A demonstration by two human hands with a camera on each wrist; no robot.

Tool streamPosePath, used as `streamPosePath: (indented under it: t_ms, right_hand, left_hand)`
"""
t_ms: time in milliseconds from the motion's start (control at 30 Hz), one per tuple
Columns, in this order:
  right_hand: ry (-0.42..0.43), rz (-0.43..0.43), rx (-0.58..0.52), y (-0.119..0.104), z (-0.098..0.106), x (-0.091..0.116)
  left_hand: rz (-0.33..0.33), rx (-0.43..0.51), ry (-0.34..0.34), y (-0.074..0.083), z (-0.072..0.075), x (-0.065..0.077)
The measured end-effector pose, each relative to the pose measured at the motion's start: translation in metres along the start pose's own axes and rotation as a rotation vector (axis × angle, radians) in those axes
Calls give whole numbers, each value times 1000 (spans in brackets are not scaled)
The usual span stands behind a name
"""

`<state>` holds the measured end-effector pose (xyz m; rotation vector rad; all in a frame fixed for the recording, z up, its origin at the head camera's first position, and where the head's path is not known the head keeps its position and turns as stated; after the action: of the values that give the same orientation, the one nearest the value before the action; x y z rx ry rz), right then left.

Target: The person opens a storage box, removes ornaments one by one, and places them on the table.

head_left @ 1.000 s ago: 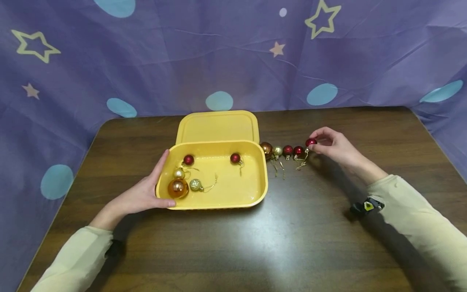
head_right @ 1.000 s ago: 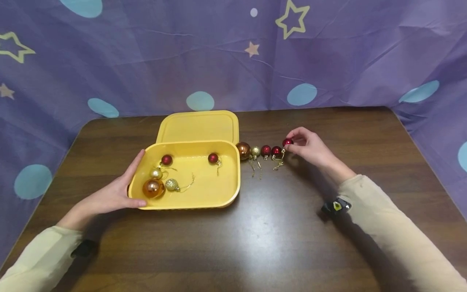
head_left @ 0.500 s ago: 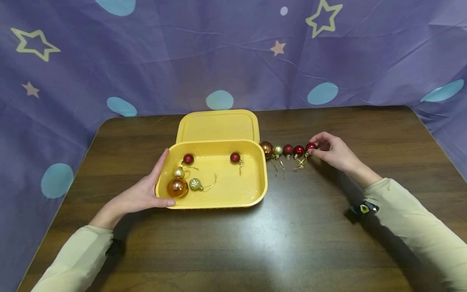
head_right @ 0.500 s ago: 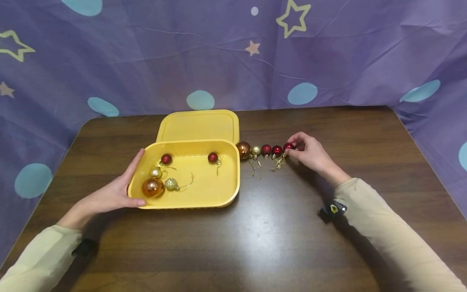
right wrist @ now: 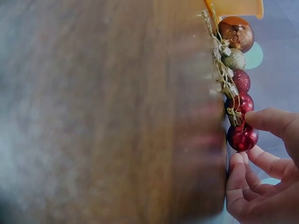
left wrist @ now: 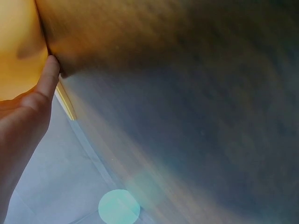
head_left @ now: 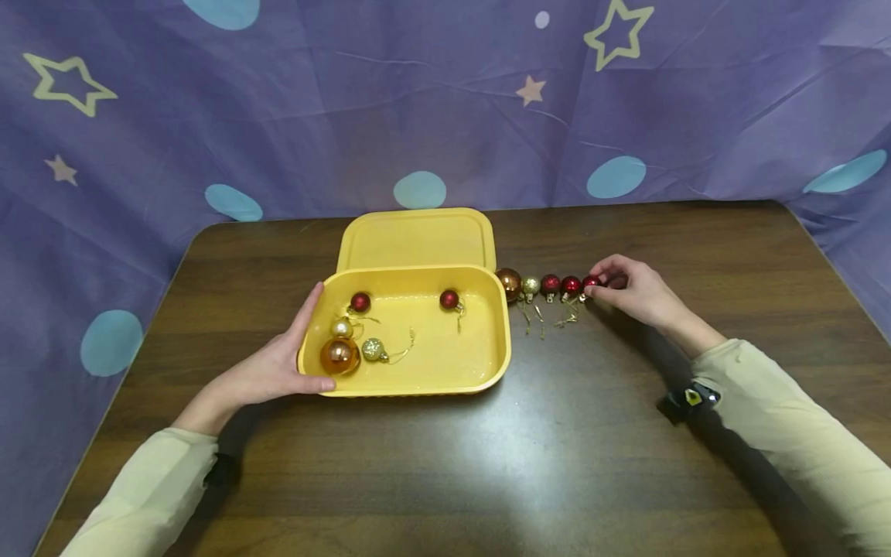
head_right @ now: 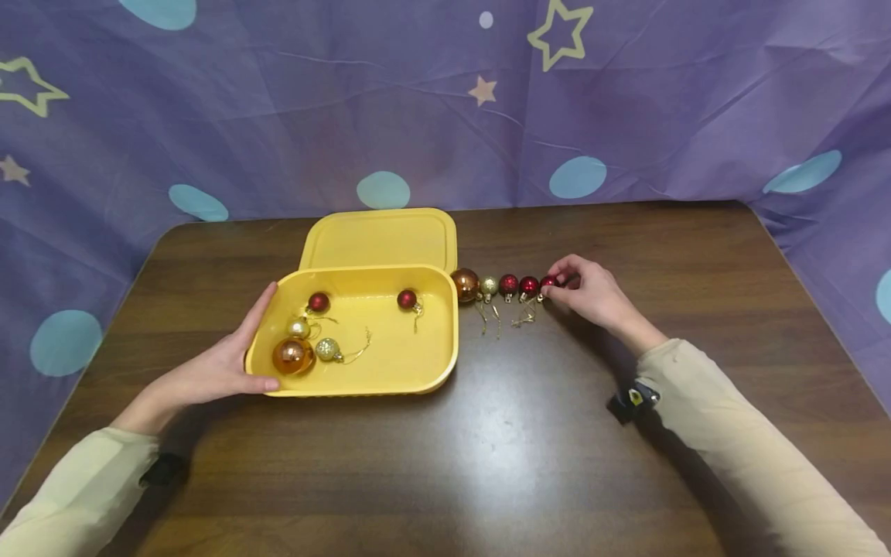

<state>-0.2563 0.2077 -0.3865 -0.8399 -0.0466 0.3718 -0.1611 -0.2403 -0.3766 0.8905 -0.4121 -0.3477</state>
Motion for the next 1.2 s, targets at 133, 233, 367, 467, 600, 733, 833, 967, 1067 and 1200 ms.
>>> streamPosePath:
  t_ms: [133, 233, 367, 467, 600, 733, 833, 967, 1067, 1200]
  right_hand:
    - [-16, 5, -31, 2, -1, 0]
    - [-42, 10, -57, 4, -1, 1]
    - [-82, -6, -70, 6, -1, 2]
    - [-105, -17, -81, 7, -1, 2]
    - [-86, 4, -111, 5, 3, 1]
    - [29, 25, -123, 0, 13, -1]
    - [97, 39, -133, -8, 17, -2]
    - [107, 89, -164, -24, 12, -6]
    - [95, 124, -168, -38, 6, -8]
    - [70, 177, -155, -57, -3, -10]
  left_hand:
    - [-3, 3, 0, 0, 0, 0]
    - [-6, -4, 2, -1, 0, -1]
    - [-4, -8, 2, -1, 0, -1]
    - [-3, -11, 4, 0, 1, -1]
    - [-4, -14, 6, 0, 1, -1]
    - [2, -9, 4, 0, 0, 0]
    - [7, -16, 7, -1, 0, 1]
    - [9, -21, 9, 0, 1, 1]
    - [7, -15, 3, 1, 0, 1]
    - [4, -10, -2, 2, 0, 0]
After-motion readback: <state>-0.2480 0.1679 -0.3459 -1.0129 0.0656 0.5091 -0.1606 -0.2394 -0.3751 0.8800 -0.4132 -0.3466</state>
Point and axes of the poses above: each hand's wrist, its own x-axis away from the middle knuckle, its own z-axis out of the back of the hand, y = z × x, the point moved 8 cm from there along -x, towards the middle knuckle, and after that the axes turned 7 degrees about z, right-handed, at the moved point
